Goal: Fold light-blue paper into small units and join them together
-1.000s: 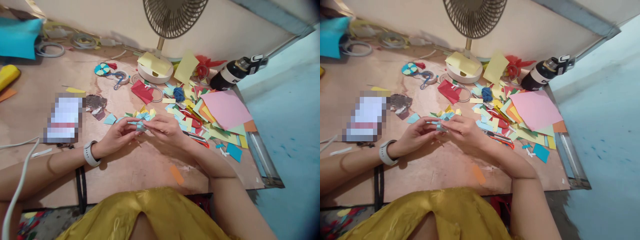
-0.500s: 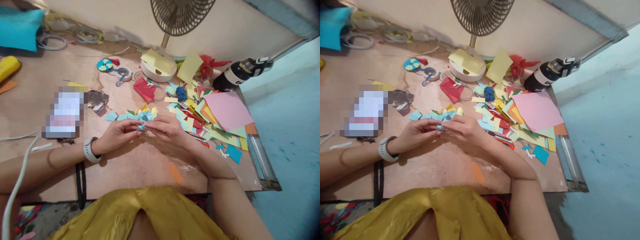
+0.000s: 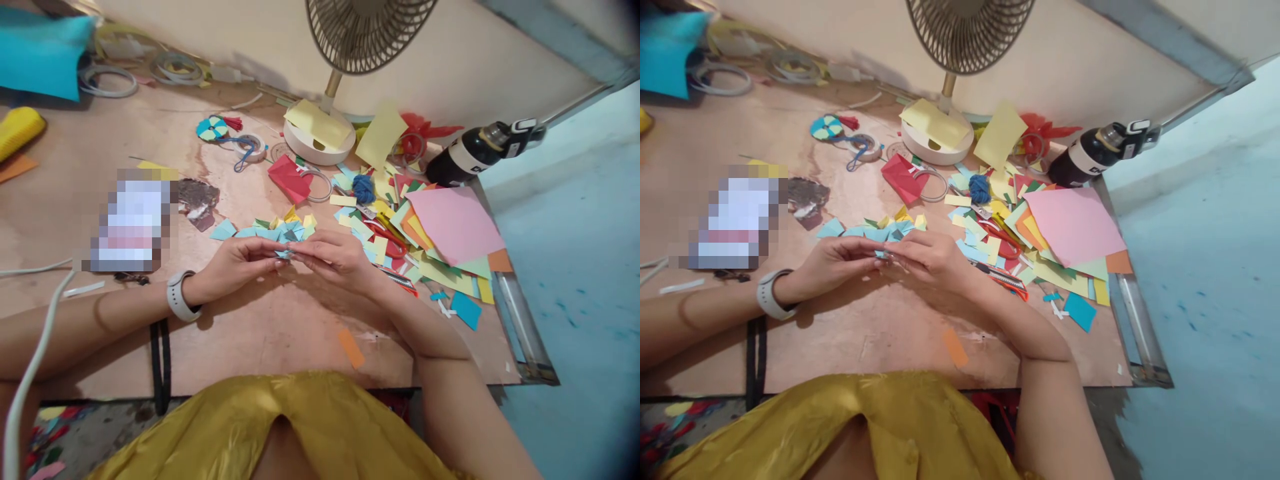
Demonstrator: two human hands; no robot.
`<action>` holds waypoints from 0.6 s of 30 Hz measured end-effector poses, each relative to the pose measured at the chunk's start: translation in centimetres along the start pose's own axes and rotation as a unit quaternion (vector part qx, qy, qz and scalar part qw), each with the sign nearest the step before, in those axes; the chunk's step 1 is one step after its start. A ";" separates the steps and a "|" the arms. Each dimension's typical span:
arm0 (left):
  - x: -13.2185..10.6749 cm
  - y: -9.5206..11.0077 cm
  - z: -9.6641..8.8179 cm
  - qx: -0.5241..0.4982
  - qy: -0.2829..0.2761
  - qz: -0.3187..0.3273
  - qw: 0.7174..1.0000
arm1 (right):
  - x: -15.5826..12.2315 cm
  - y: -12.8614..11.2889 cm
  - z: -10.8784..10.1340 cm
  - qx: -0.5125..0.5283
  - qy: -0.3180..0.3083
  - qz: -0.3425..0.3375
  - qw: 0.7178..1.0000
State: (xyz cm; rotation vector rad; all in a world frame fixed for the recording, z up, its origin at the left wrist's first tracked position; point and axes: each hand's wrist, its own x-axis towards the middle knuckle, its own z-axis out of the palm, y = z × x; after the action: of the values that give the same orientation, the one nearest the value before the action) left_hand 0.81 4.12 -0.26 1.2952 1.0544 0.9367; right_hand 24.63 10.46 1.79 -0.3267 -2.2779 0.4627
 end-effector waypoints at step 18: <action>0.0 0.2 0.1 -0.001 -0.014 -0.009 1.000 | 0.2 0.2 -0.7 -0.017 -0.035 -0.012 0.999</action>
State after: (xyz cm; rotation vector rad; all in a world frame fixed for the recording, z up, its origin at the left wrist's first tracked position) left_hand 0.86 4.07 -0.08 1.2920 1.0429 0.9037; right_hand 25.05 10.89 2.28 -0.3044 -2.3569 0.4295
